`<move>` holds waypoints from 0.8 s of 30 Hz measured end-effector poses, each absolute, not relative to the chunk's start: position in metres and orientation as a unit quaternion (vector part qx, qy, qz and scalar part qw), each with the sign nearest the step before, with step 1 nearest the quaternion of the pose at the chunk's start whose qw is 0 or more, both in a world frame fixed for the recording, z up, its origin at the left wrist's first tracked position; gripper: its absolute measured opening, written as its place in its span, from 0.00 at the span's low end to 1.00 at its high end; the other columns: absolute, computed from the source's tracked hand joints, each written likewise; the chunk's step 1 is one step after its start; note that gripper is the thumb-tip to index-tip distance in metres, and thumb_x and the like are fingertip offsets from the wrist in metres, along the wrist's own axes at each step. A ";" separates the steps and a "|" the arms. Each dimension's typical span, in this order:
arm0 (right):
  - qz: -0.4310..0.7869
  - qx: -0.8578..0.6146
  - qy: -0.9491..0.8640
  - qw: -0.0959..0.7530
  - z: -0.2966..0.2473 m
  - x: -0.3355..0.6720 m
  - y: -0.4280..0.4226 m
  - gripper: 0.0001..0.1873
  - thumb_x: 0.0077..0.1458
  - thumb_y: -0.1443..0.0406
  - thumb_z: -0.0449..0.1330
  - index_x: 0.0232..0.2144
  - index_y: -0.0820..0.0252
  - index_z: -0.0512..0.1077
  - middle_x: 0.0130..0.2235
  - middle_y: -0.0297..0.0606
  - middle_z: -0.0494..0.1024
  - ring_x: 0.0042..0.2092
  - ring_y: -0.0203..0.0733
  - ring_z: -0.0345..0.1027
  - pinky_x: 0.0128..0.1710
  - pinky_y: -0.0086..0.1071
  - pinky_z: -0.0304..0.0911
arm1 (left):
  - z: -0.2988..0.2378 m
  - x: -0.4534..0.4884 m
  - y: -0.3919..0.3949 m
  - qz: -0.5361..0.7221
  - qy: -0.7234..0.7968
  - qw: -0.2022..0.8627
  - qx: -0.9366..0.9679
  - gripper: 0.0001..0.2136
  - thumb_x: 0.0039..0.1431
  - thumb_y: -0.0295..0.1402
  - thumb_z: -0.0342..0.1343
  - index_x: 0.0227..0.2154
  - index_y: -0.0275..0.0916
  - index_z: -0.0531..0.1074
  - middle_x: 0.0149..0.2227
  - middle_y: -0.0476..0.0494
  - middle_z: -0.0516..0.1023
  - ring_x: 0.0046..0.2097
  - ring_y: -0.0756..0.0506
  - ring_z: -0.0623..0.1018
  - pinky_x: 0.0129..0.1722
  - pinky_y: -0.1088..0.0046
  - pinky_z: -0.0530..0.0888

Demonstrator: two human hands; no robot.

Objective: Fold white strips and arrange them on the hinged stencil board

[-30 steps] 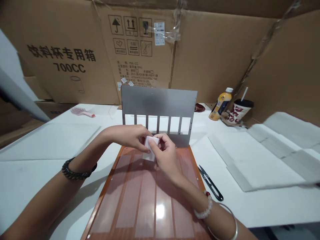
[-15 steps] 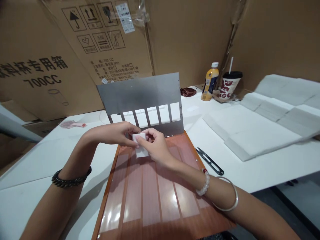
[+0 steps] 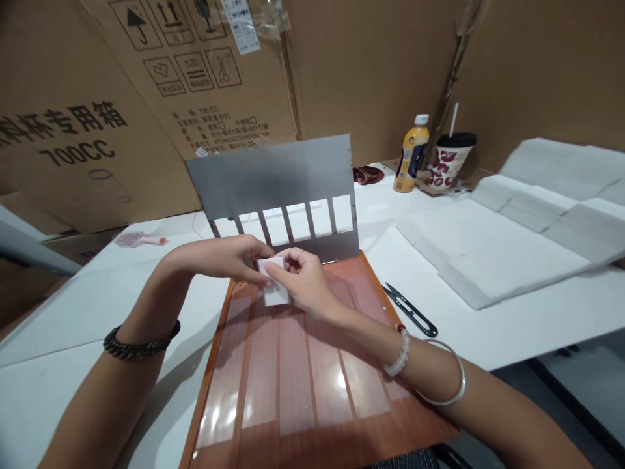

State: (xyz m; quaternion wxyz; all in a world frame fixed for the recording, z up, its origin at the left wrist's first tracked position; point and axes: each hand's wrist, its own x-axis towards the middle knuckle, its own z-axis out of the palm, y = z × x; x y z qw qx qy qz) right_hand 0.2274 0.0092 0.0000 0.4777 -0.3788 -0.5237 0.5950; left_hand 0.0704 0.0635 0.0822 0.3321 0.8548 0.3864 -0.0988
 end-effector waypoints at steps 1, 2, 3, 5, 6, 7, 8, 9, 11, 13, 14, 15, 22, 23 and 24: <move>0.596 -0.378 -0.524 0.477 0.000 0.227 0.009 0.18 0.47 0.51 0.64 0.30 0.60 0.68 0.21 0.28 0.68 0.17 0.30 0.57 0.14 0.26 0.52 | 0.082 0.070 0.064 -0.100 0.385 0.336 0.854 0.13 0.52 0.42 0.58 0.34 0.36 0.75 0.28 0.49 0.75 0.27 0.51 0.69 0.26 0.77 0.63; 0.598 -0.377 -0.523 0.476 0.000 0.227 0.009 0.19 0.47 0.51 0.64 0.30 0.60 0.68 0.20 0.28 0.68 0.17 0.30 0.57 0.14 0.26 0.52 | 0.082 0.070 0.065 -0.101 0.384 0.338 0.853 0.14 0.52 0.42 0.58 0.34 0.36 0.75 0.27 0.49 0.74 0.27 0.51 0.69 0.26 0.77 0.63; 0.599 -0.377 -0.522 0.475 0.000 0.227 0.009 0.19 0.47 0.51 0.64 0.29 0.60 0.68 0.20 0.27 0.68 0.18 0.30 0.58 0.15 0.26 0.52 | 0.081 0.069 0.065 -0.102 0.384 0.340 0.852 0.14 0.51 0.42 0.59 0.34 0.36 0.75 0.27 0.49 0.74 0.26 0.51 0.68 0.26 0.77 0.63; 0.601 -0.379 -0.522 0.472 0.000 0.227 0.009 0.18 0.47 0.51 0.64 0.29 0.60 0.68 0.20 0.27 0.68 0.17 0.30 0.57 0.15 0.26 0.52 | 0.081 0.068 0.066 -0.101 0.383 0.345 0.851 0.15 0.51 0.43 0.59 0.33 0.36 0.75 0.25 0.50 0.73 0.25 0.51 0.68 0.25 0.77 0.63; 0.602 -0.379 -0.522 0.471 0.000 0.227 0.009 0.18 0.47 0.51 0.64 0.29 0.60 0.68 0.20 0.27 0.68 0.17 0.30 0.57 0.15 0.26 0.52 | 0.081 0.068 0.066 -0.099 0.383 0.348 0.850 0.15 0.50 0.44 0.59 0.33 0.36 0.75 0.24 0.50 0.72 0.24 0.52 0.67 0.25 0.77 0.63; 0.601 -0.380 -0.522 0.471 0.000 0.227 0.008 0.18 0.47 0.52 0.64 0.29 0.59 0.68 0.20 0.27 0.68 0.17 0.30 0.57 0.14 0.26 0.51 | 0.081 0.068 0.066 -0.096 0.381 0.350 0.850 0.15 0.50 0.44 0.59 0.32 0.36 0.75 0.23 0.51 0.72 0.24 0.52 0.67 0.25 0.77 0.63; 0.601 -0.381 -0.523 0.470 0.000 0.227 0.008 0.18 0.48 0.51 0.64 0.28 0.59 0.68 0.20 0.28 0.68 0.17 0.30 0.57 0.14 0.26 0.51 | 0.081 0.068 0.066 -0.093 0.380 0.352 0.850 0.15 0.49 0.44 0.60 0.32 0.36 0.75 0.22 0.51 0.71 0.23 0.52 0.66 0.24 0.77 0.63; 0.600 -0.382 -0.523 0.470 0.001 0.228 0.008 0.18 0.48 0.51 0.64 0.28 0.59 0.68 0.19 0.28 0.68 0.17 0.30 0.57 0.14 0.26 0.50 | 0.081 0.068 0.066 -0.092 0.378 0.353 0.851 0.15 0.49 0.44 0.60 0.31 0.36 0.75 0.22 0.51 0.71 0.23 0.52 0.66 0.24 0.77 0.63; 0.601 -0.384 -0.523 0.467 0.002 0.228 0.007 0.17 0.48 0.51 0.64 0.28 0.58 0.67 0.19 0.28 0.68 0.17 0.31 0.57 0.14 0.27 0.50 | 0.081 0.068 0.065 -0.090 0.374 0.355 0.852 0.15 0.49 0.44 0.60 0.31 0.37 0.75 0.21 0.52 0.70 0.22 0.52 0.65 0.23 0.77 0.62; 0.602 -0.384 -0.524 0.464 0.003 0.228 0.007 0.17 0.48 0.51 0.64 0.28 0.58 0.67 0.19 0.28 0.68 0.17 0.31 0.57 0.14 0.27 0.50 | 0.081 0.068 0.065 -0.087 0.372 0.358 0.852 0.14 0.49 0.44 0.60 0.31 0.37 0.76 0.20 0.52 0.69 0.22 0.52 0.64 0.23 0.77 0.61; 0.602 -0.384 -0.525 0.463 0.003 0.228 0.007 0.17 0.49 0.52 0.63 0.27 0.58 0.67 0.19 0.28 0.68 0.17 0.31 0.58 0.14 0.27 0.50 | 0.081 0.068 0.065 -0.085 0.372 0.360 0.851 0.14 0.48 0.44 0.60 0.30 0.37 0.76 0.20 0.52 0.69 0.22 0.52 0.64 0.22 0.77 0.61; 0.602 -0.383 -0.525 0.463 0.003 0.228 0.007 0.17 0.49 0.52 0.63 0.27 0.58 0.67 0.19 0.28 0.68 0.16 0.30 0.58 0.14 0.27 0.50 | 0.081 0.068 0.065 -0.084 0.373 0.362 0.850 0.14 0.48 0.44 0.60 0.30 0.37 0.76 0.20 0.52 0.69 0.22 0.52 0.64 0.22 0.77 0.61; 0.610 -0.380 -0.519 0.463 0.002 0.228 0.008 0.16 0.49 0.53 0.63 0.26 0.58 0.66 0.17 0.26 0.66 0.15 0.30 0.58 0.13 0.26 0.50 | 0.081 0.067 0.066 -0.096 0.377 0.362 0.847 0.15 0.48 0.45 0.60 0.32 0.37 0.75 0.22 0.51 0.70 0.22 0.52 0.65 0.23 0.77 0.61; 0.611 -0.379 -0.518 0.464 0.001 0.228 0.008 0.17 0.48 0.53 0.64 0.26 0.58 0.66 0.17 0.26 0.66 0.15 0.30 0.58 0.13 0.26 0.50 | 0.081 0.067 0.066 -0.097 0.377 0.362 0.847 0.15 0.49 0.44 0.60 0.32 0.37 0.75 0.22 0.51 0.70 0.23 0.51 0.65 0.23 0.76 0.61; 0.612 -0.379 -0.516 0.464 0.000 0.228 0.008 0.17 0.48 0.52 0.64 0.26 0.58 0.66 0.17 0.26 0.66 0.15 0.30 0.57 0.13 0.26 0.50 | 0.080 0.067 0.066 -0.100 0.376 0.362 0.847 0.15 0.49 0.44 0.60 0.32 0.37 0.75 0.23 0.50 0.70 0.23 0.51 0.65 0.23 0.76 0.61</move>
